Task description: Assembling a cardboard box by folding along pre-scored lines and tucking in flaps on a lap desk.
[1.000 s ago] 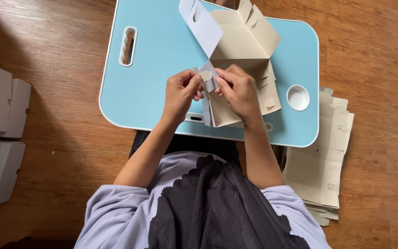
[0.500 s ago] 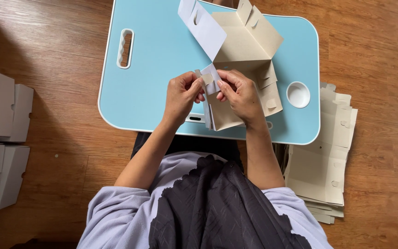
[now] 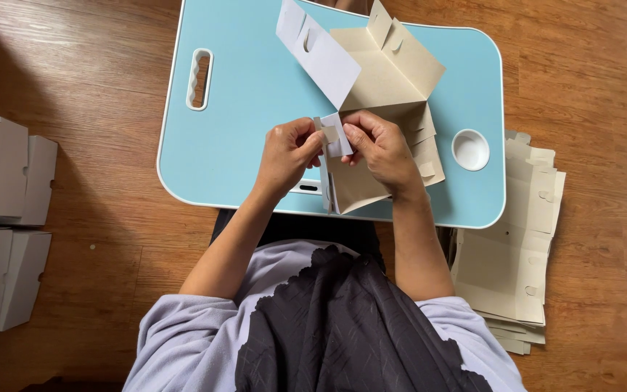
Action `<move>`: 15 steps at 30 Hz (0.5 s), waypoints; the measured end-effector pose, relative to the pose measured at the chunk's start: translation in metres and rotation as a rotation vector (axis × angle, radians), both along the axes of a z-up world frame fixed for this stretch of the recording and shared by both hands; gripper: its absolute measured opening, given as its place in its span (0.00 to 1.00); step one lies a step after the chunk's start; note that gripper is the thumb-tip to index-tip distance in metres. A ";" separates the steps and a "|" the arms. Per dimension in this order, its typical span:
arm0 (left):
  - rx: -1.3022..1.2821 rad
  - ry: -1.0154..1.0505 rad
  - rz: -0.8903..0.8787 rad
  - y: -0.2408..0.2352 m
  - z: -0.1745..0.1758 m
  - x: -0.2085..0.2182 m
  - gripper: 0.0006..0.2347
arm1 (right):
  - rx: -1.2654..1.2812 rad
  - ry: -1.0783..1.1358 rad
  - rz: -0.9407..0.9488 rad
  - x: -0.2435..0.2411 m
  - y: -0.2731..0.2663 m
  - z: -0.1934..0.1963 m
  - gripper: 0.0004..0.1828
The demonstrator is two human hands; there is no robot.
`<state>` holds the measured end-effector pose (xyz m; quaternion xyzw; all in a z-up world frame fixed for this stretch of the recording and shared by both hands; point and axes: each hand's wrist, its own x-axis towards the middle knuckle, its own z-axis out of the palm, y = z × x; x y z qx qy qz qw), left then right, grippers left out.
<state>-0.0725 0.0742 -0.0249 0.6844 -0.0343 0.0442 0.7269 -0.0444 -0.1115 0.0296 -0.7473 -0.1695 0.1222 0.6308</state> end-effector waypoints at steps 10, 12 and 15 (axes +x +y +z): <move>0.124 -0.013 -0.063 0.005 0.023 -0.009 0.12 | 0.208 0.396 -0.002 -0.003 0.001 0.019 0.10; 0.141 -0.008 -0.093 0.006 0.023 -0.009 0.11 | 0.299 0.628 -0.039 -0.001 0.001 0.008 0.11; 0.180 0.006 -0.098 0.005 0.016 -0.009 0.11 | 0.284 0.681 -0.039 0.009 -0.002 -0.021 0.11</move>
